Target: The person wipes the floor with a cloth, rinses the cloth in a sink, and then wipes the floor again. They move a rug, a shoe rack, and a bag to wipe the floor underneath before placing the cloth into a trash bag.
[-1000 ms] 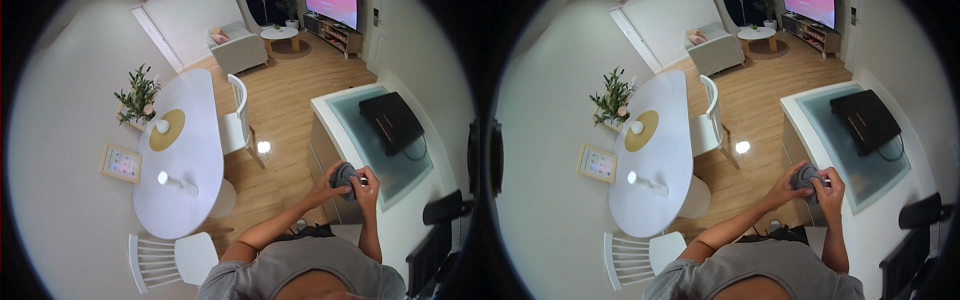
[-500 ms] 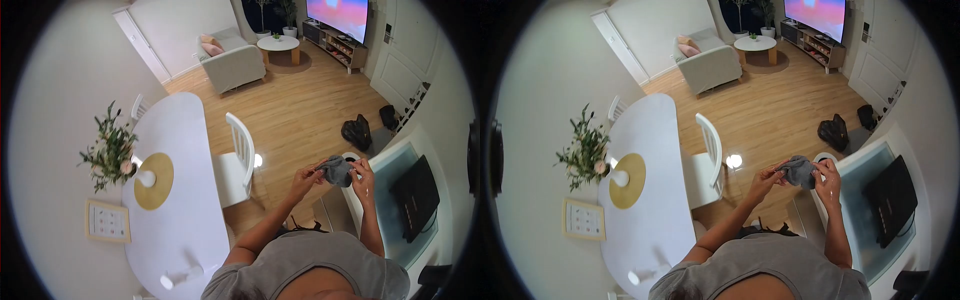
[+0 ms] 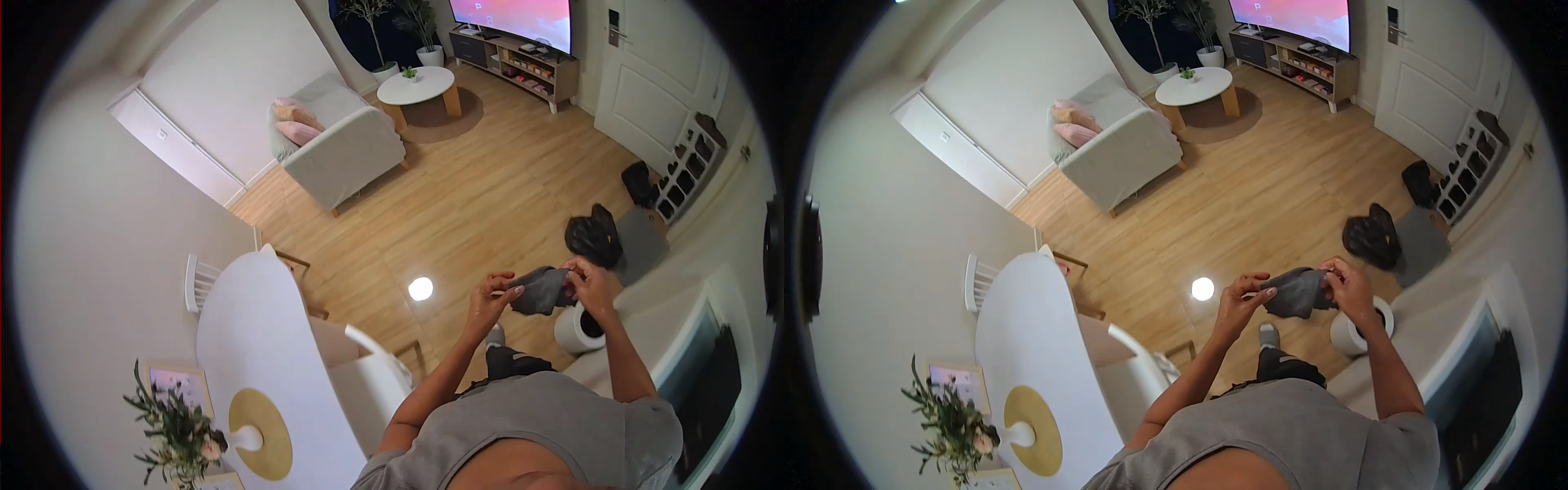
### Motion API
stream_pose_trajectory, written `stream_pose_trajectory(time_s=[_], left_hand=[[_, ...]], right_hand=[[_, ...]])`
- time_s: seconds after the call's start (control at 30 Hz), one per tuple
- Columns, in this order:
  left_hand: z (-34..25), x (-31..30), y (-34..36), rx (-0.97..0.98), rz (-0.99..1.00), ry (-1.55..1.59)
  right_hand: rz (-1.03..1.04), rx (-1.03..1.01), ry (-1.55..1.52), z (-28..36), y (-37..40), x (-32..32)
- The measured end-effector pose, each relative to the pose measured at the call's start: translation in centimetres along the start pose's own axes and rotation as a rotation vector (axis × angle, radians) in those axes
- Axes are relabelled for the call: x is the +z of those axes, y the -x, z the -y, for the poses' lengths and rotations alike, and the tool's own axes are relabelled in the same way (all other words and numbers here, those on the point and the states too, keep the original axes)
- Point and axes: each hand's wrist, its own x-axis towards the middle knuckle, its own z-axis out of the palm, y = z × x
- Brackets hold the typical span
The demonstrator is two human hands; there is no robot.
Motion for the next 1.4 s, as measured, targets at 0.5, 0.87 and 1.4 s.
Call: stream_pose_trajectory(time_s=[0.5,0.87,1.4], left_hand=[[1.1,-10.4,-44.2,-0.101,0.019,0.322],[3.0,-9.3,-76.5,-0.118,0.367,0.491],[15.1,-27.8,-104.1,-0.260,-0.323,0.249]], right_hand=[[-0.063,-0.171,-0.304,1.1,-47.2,7.6],[-0.226,0.065,-0.730,1.3,-75.0,6.0],[0.367,0.442,-0.855,-2.0,-121.9,17.8]])
